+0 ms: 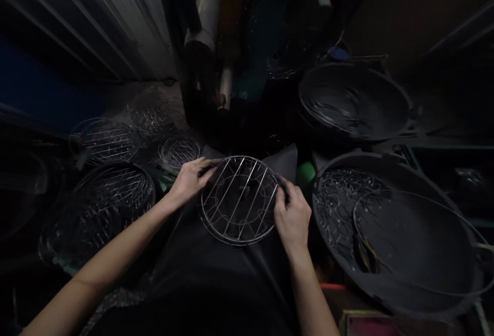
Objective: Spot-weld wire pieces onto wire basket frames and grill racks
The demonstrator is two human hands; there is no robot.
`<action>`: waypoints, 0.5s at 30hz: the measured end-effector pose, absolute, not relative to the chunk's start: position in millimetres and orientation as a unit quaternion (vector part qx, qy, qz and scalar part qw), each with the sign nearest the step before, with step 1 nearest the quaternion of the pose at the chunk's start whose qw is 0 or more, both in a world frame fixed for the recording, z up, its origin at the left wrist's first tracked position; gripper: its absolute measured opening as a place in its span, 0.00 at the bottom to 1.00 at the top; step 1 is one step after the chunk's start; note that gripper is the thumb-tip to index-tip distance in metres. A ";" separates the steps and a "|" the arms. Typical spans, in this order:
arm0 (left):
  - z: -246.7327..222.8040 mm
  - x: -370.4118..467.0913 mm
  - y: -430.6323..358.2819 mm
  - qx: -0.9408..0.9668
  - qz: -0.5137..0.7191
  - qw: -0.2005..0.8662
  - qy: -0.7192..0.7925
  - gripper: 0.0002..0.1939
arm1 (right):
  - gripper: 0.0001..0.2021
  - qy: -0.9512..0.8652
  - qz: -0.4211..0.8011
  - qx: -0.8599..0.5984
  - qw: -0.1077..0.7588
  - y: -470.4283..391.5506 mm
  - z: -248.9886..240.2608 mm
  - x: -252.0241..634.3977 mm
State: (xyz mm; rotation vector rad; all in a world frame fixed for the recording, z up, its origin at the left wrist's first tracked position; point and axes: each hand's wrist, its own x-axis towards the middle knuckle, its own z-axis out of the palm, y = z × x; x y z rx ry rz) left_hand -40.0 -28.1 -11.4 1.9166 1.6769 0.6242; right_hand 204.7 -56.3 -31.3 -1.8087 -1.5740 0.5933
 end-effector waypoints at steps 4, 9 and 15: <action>-20.1 -36.4 -29.5 0.743 0.178 0.200 0.613 0.15 | 0.17 -0.627 0.196 -0.695 0.293 -60.0 -38.2 207.7; -27.9 -37.0 -35.5 0.767 0.158 0.160 0.601 0.17 | 0.16 -0.619 0.201 -0.704 0.285 -65.4 -41.0 208.7; -30.8 -40.3 -37.6 0.773 0.175 0.137 0.594 0.16 | 0.18 -0.580 0.290 -0.706 0.285 -73.9 -42.6 220.1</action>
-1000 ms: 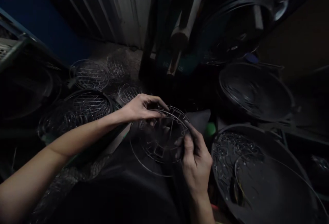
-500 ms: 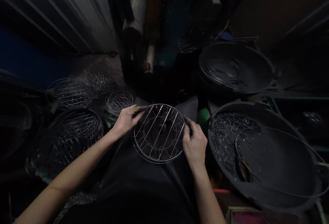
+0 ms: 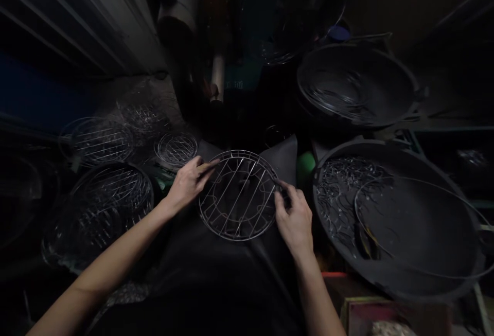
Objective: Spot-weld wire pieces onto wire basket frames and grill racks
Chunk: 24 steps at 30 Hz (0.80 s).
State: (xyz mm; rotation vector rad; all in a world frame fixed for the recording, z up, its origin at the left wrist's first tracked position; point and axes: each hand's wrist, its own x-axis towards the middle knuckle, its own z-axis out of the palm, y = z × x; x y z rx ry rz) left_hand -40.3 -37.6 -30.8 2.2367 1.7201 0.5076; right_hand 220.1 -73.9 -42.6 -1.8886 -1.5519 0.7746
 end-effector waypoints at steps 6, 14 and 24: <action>-26.6 -42.4 -33.9 0.742 0.246 0.214 0.586 0.13 | 0.27 -0.507 0.397 -0.705 0.297 -90.2 -45.3 233.3; -23.6 -43.7 -33.4 0.748 0.229 0.245 0.573 0.16 | 0.28 -0.433 0.439 -0.710 0.340 -94.7 -45.5 231.0; -32.9 -56.3 -21.4 0.685 0.214 0.311 0.623 0.29 | 0.28 -0.383 0.481 -0.687 0.387 -87.5 -62.3 230.5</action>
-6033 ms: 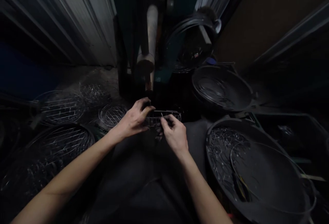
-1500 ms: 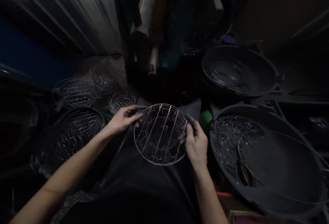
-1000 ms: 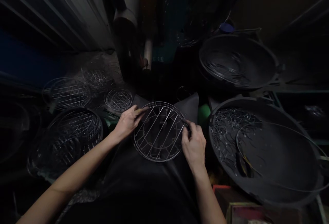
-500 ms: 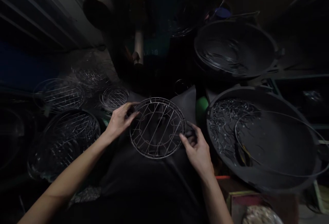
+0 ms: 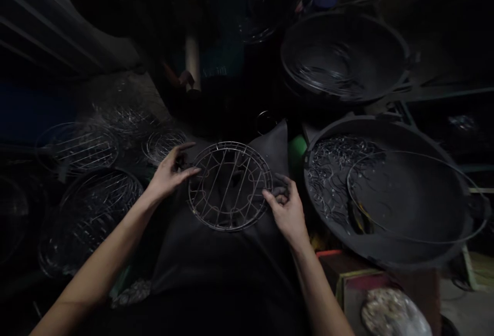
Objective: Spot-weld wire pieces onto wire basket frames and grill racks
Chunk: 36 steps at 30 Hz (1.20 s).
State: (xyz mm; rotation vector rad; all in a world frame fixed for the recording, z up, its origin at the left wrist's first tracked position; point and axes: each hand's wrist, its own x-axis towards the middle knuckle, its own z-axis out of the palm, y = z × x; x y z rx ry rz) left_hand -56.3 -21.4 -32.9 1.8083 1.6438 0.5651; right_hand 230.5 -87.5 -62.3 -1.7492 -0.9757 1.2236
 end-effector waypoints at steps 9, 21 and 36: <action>-18.3 -61.0 16.8 0.688 0.139 0.433 0.566 0.40 | 0.30 -0.386 0.490 -0.677 0.390 -87.9 -62.7 237.0; -13.6 -48.3 65.7 0.658 -0.004 0.566 0.496 0.52 | 0.36 -0.369 0.571 -0.634 0.369 -87.8 -59.9 263.4; -18.8 -59.6 62.5 0.560 0.060 0.672 0.481 0.56 | 0.39 -0.282 0.589 -0.692 0.307 -109.4 -50.5 266.7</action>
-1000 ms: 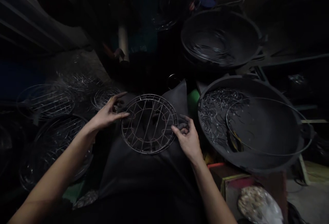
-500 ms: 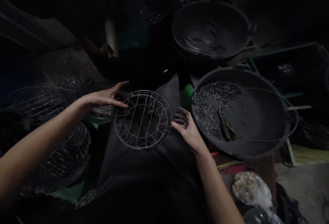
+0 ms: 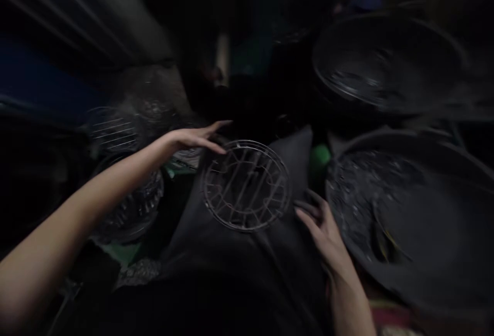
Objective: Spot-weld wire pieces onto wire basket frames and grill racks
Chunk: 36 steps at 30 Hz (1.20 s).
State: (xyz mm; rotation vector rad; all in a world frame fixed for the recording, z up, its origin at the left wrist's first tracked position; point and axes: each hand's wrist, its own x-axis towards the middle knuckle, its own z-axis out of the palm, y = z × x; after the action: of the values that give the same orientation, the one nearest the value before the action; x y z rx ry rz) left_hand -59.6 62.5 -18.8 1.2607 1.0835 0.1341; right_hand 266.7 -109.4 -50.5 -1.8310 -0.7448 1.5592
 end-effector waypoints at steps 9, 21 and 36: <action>-17.1 -75.5 61.3 0.544 0.059 0.679 0.490 0.56 | 0.45 -0.267 0.592 -0.708 0.277 -107.1 -58.3 269.5; -28.1 -66.1 63.3 0.636 0.063 0.591 0.491 0.53 | 0.37 -0.283 0.589 -0.693 0.304 -130.3 -52.2 266.5; -31.9 -157.6 -15.3 0.462 0.239 0.555 0.649 0.56 | 0.48 -0.402 0.603 -0.620 0.302 -70.5 -52.8 184.9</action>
State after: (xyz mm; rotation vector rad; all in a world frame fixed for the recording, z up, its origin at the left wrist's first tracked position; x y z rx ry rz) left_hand -157.6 -15.3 -31.9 1.0914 1.5333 0.5648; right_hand 184.9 -70.5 -52.8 -1.6434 -1.0664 1.5991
